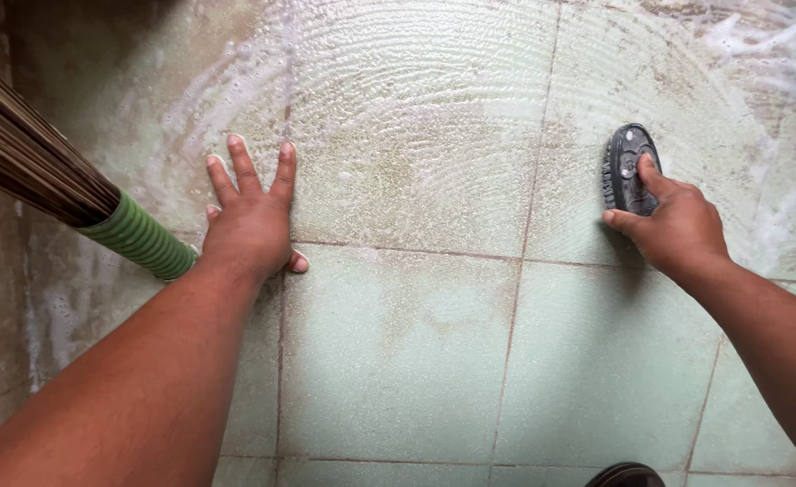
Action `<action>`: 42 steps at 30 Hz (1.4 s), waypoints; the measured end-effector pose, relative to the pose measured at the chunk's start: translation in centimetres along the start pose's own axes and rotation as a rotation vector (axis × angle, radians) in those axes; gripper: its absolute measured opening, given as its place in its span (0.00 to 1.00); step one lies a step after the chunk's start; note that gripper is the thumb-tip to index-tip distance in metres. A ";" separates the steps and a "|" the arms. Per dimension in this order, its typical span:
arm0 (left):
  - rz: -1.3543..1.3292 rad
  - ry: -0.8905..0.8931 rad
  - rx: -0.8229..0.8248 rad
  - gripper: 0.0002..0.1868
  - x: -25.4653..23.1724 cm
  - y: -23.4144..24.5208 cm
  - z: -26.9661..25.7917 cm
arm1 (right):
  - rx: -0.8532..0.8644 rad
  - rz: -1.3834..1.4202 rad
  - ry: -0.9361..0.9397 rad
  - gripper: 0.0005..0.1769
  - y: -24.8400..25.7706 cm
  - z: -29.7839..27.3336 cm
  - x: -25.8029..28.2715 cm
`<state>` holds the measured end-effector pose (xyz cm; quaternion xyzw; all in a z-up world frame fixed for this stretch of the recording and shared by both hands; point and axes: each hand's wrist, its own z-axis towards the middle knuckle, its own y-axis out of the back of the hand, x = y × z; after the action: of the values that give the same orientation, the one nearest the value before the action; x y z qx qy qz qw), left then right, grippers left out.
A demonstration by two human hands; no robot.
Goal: The person scrubs the tiled floor with soapy water using a broom and a handheld scrub brush.
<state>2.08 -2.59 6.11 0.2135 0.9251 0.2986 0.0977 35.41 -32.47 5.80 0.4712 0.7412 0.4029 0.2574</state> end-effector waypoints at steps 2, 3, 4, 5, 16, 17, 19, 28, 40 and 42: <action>0.013 0.014 0.011 0.82 0.1 0.2 0.0 | -0.009 0.041 0.002 0.54 -0.7 0.3 1.1; 0.007 0.000 0.029 0.82 -0.1 0.0 0.1 | -0.004 0.013 -0.003 0.54 -0.5 0.3 0.8; 0.000 -0.016 -0.008 0.81 0.0 0.1 0.3 | 0.001 -0.014 -0.009 0.53 -0.2 0.0 0.2; -0.003 -0.008 -0.050 0.81 0.6 0.0 0.1 | 0.016 -0.022 -0.005 0.53 -0.2 -0.3 0.0; 0.000 0.011 -0.022 0.77 0.1 -0.2 0.4 | -0.260 0.036 0.263 0.38 -4.7 -3.9 6.5; 0.014 0.026 -0.014 0.77 -0.2 -0.2 0.4 | -0.251 0.021 0.435 0.38 -5.9 -6.0 8.6; 0.027 0.027 0.002 0.78 -0.2 0.1 0.9 | -0.156 -0.085 0.630 0.41 -6.3 -8.0 10.9; 0.092 0.079 0.088 0.75 0.3 -0.4 2.4 | -0.535 0.030 0.115 0.43 -5.6 3.0 -4.7; 0.191 0.020 -0.214 0.54 3.9 -5.5 7.2 | -0.134 0.281 1.044 0.37 -6.6 -1.9 21.0; 0.256 0.085 -0.203 0.56 4.1 -6.1 7.8 | -0.121 0.280 0.912 0.36 -4.6 0.8 20.7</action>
<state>-1.20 -1.24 -3.97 0.3056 0.8587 0.4093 0.0410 25.01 -14.48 1.42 0.3258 0.6831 0.6418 -0.1237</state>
